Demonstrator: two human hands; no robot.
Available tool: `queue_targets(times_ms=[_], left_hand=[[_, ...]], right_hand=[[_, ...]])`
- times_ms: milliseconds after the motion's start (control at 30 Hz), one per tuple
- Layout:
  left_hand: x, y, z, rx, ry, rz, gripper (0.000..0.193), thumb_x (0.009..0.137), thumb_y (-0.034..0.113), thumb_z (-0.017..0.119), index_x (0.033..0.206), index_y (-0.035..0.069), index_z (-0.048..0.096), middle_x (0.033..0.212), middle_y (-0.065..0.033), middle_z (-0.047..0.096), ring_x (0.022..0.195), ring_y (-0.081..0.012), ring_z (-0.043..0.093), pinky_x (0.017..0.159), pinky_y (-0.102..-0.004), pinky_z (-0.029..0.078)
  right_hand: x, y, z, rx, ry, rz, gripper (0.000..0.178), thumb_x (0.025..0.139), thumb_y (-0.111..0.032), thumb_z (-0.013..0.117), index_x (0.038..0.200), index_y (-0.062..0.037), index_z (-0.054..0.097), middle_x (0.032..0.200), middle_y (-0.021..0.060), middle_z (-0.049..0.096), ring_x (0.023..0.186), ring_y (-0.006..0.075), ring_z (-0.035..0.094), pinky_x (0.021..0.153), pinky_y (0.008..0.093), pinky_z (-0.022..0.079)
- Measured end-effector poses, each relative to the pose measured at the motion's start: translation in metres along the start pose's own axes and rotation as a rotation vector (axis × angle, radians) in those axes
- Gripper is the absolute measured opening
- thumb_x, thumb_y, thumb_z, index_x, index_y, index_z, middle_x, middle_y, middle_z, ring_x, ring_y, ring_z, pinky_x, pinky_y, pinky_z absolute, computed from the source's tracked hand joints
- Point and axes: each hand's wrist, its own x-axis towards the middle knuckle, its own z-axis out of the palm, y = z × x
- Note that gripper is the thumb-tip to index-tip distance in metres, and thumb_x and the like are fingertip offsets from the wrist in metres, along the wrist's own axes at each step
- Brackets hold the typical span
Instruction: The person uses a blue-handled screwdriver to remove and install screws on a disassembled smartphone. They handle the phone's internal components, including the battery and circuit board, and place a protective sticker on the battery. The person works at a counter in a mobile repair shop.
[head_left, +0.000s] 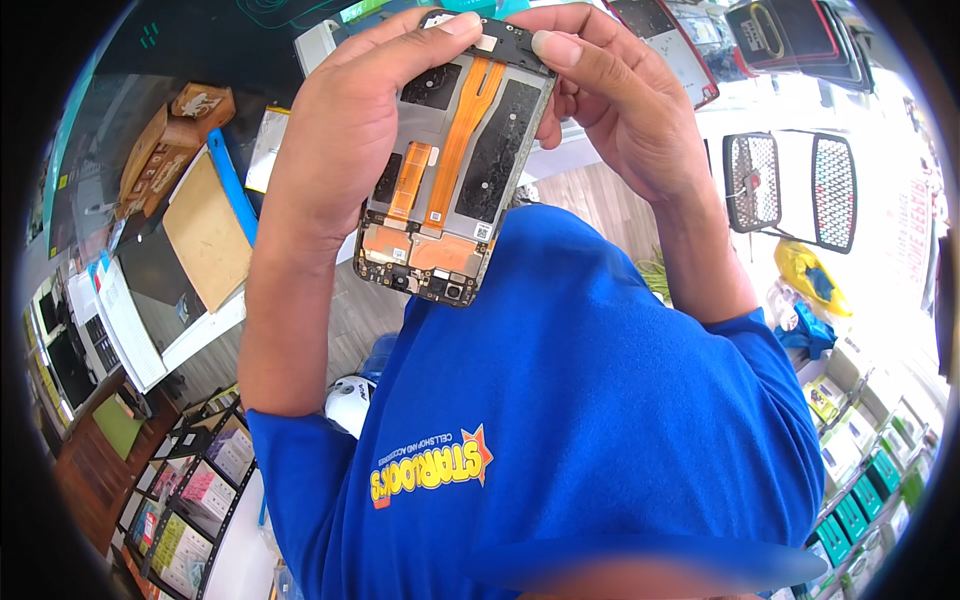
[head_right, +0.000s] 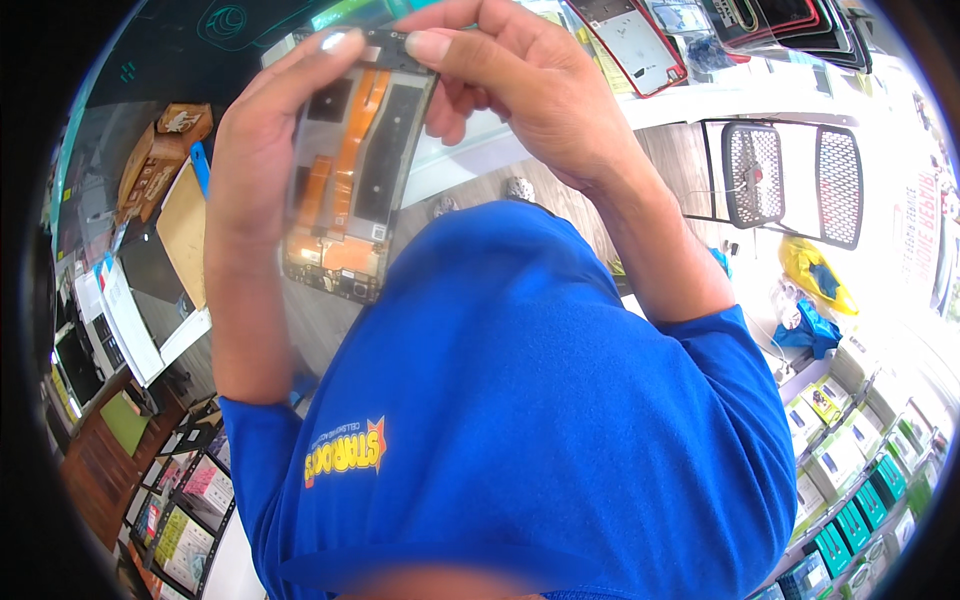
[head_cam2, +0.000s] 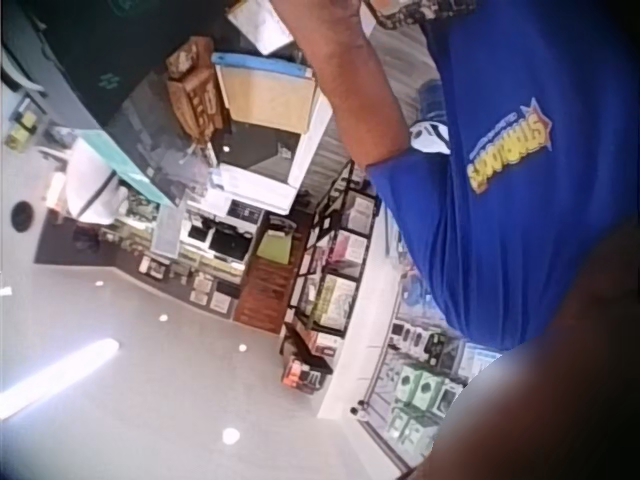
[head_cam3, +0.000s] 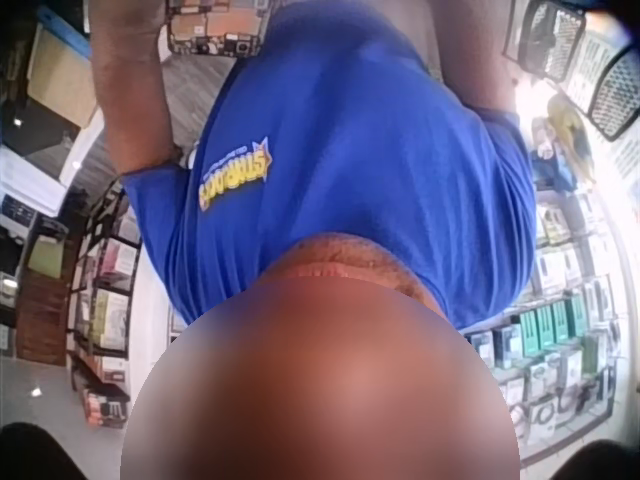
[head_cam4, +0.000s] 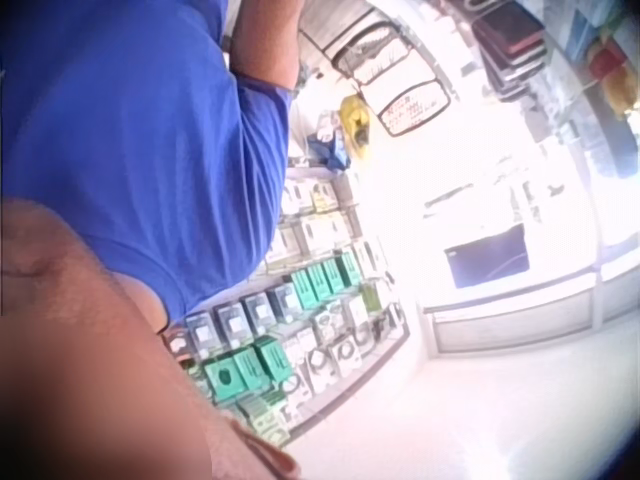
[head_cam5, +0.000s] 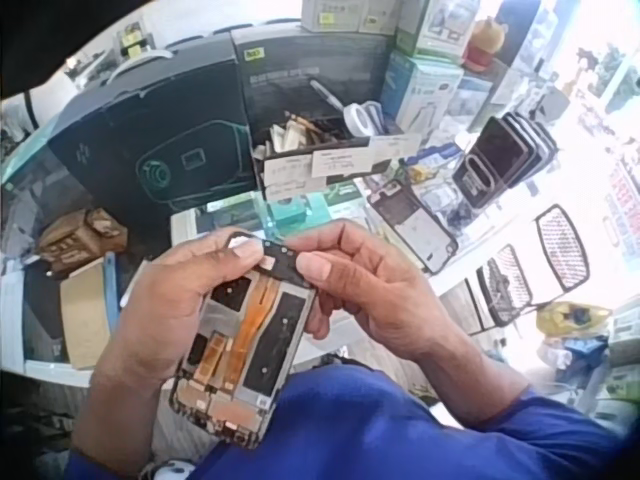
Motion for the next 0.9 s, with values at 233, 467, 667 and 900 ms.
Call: queue_targets(times_ms=[233,467,667,900], left_hand=[[0.005,0.010,-0.009,0.064,-0.063,0.004,0.035,0.107,0.028,0.070,0.128,0.001,0.074,0.114,-0.0044,0.077,0.103,-0.0108,0.072,0.094,-0.0266,0.054],[0.009,0.012,-0.012,0.094,-0.183,-0.083,0.034,0.111,0.030,0.063,0.127,0.002,0.074,0.116,-0.0032,0.077,0.105,-0.0103,0.070,0.095,-0.0276,0.053],[0.005,0.006,-0.008,0.128,-0.164,0.129,0.038,0.114,0.037,0.061,0.126,0.003,0.073,0.109,-0.0031,0.076,0.097,-0.0077,0.070,0.090,-0.0270,0.055],[-0.009,0.013,-0.003,0.277,-0.162,0.353,0.038,0.117,0.036,0.054,0.119,0.003,0.072,0.105,-0.0014,0.074,0.095,-0.0072,0.065,0.088,-0.0257,0.052]], right_hand=[[0.002,0.008,-0.007,0.041,-0.035,-0.045,0.041,0.112,-0.027,0.067,0.138,0.0039,0.058,0.100,0.0077,0.072,0.076,0.0128,0.068,0.069,0.0267,0.056],[0.002,0.004,0.005,-0.133,0.044,-0.039,0.041,0.112,-0.029,0.068,0.137,0.0029,0.061,0.105,0.0063,0.072,0.078,0.0096,0.064,0.071,0.0254,0.052],[-0.002,-0.001,0.013,-0.288,0.104,-0.222,0.034,0.107,-0.023,0.075,0.132,-0.0010,0.067,0.094,-0.0007,0.073,0.080,0.0047,0.063,0.072,0.0220,0.049],[-0.023,-0.009,0.018,-0.154,0.088,-0.181,0.027,0.102,-0.022,0.081,0.114,-0.0013,0.068,0.100,0.0024,0.073,0.088,0.0066,0.065,0.081,0.0251,0.053]])
